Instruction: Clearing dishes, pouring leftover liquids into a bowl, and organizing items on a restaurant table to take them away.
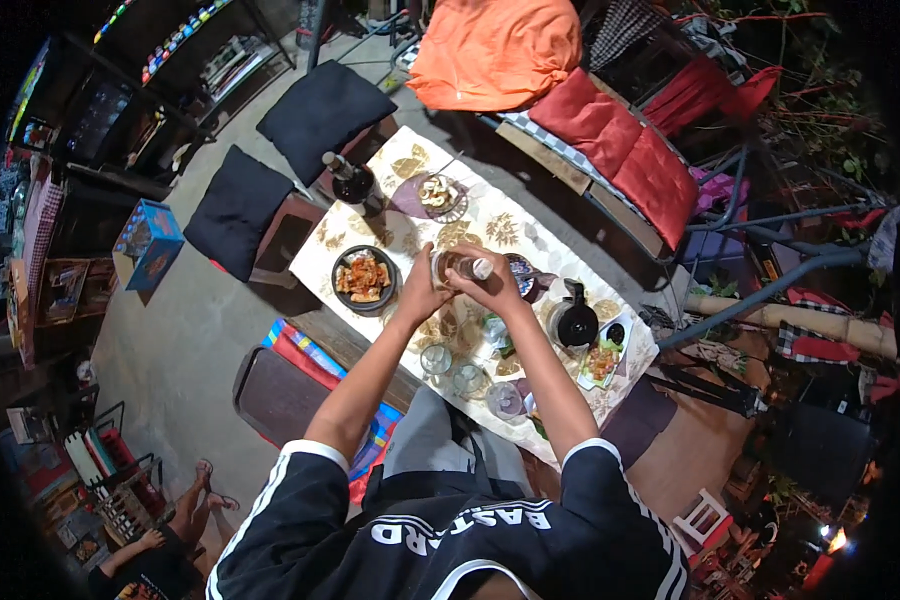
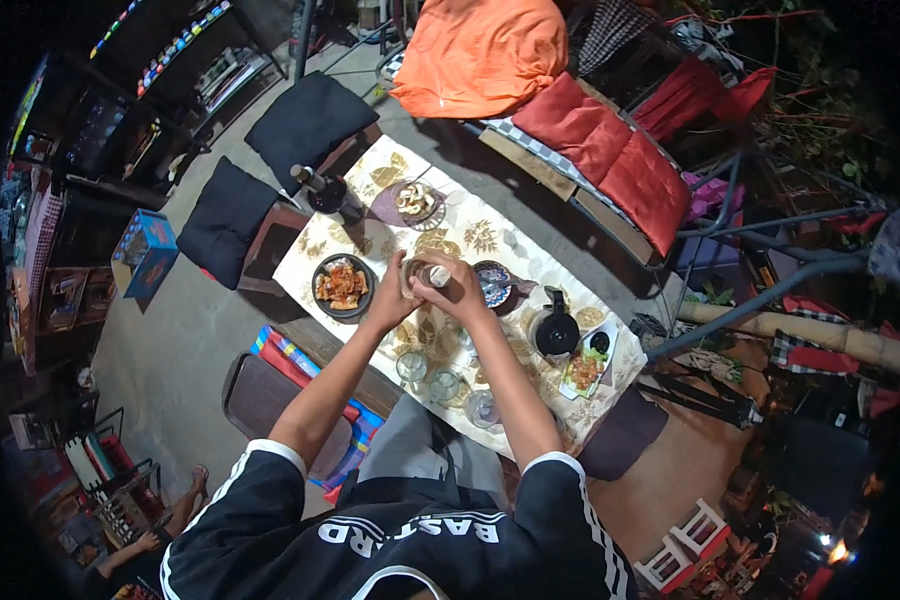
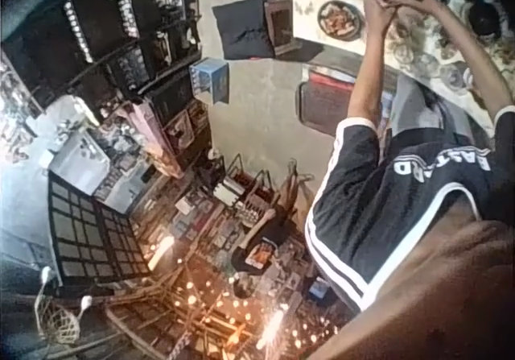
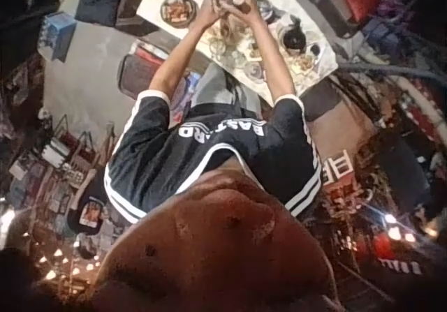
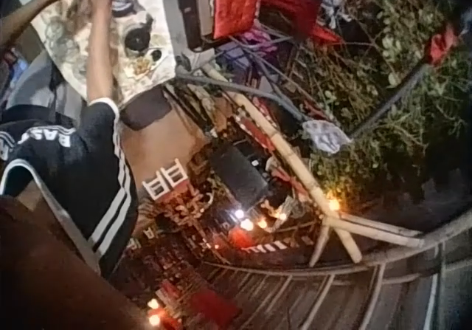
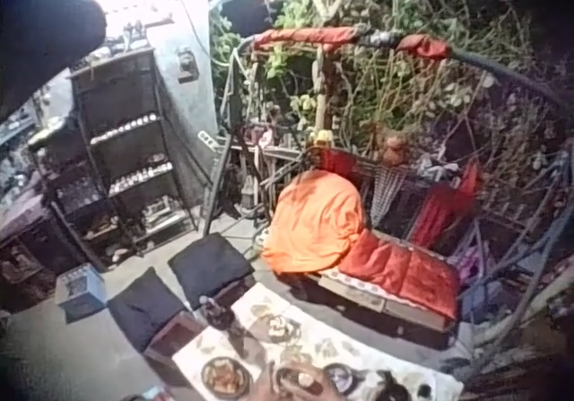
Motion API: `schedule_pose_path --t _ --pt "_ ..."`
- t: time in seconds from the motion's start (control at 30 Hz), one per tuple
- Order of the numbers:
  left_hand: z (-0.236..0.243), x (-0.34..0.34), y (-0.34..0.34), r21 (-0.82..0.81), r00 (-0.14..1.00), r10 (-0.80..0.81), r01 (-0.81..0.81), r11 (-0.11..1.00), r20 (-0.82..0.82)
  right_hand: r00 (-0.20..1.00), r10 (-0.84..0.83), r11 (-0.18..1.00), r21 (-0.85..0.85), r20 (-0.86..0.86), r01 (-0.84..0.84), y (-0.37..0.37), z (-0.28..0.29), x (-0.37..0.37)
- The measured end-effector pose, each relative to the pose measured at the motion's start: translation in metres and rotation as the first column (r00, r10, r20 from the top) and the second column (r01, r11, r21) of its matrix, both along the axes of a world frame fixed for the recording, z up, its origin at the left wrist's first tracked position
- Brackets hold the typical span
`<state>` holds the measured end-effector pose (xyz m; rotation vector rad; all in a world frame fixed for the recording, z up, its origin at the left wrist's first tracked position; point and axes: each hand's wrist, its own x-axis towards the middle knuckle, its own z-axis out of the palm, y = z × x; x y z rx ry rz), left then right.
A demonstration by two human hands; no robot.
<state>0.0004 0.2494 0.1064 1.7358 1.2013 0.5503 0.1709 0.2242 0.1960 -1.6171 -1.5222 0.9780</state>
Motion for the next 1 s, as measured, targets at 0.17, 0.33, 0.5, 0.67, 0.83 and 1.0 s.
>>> schedule_pose_path --t 0.17,0.33,0.5,0.67,0.83,1.0 --pt "0.094 -0.001 0.000 0.324 0.977 -0.203 0.215 0.921 -0.070 0.992 0.079 0.997 0.021 -0.101 -0.077 -0.029 0.093 0.026" --pt "0.178 0.005 -0.033 0.477 0.937 -0.350 0.311 0.822 -0.008 0.962 0.273 0.932 0.252 -0.010 -0.262 -0.070 0.200 0.045" --pt "0.235 0.023 -0.086 0.574 0.955 -0.278 0.172 0.801 0.102 0.962 0.241 0.935 0.234 0.129 -0.266 -0.120 0.274 0.050" --pt "0.245 0.047 -0.135 0.486 0.960 -0.149 0.016 0.874 0.235 0.994 0.044 0.886 0.457 0.098 -0.084 -0.174 0.301 0.095" --pt "0.232 0.056 -0.169 0.506 0.983 -0.137 0.057 0.860 0.122 0.953 -0.035 0.885 0.453 0.300 -0.110 -0.206 0.308 0.123" --pt "0.237 0.064 -0.205 0.298 0.974 -0.166 0.114 0.948 0.156 0.942 0.027 0.906 0.389 0.336 -0.165 -0.233 0.293 0.137"
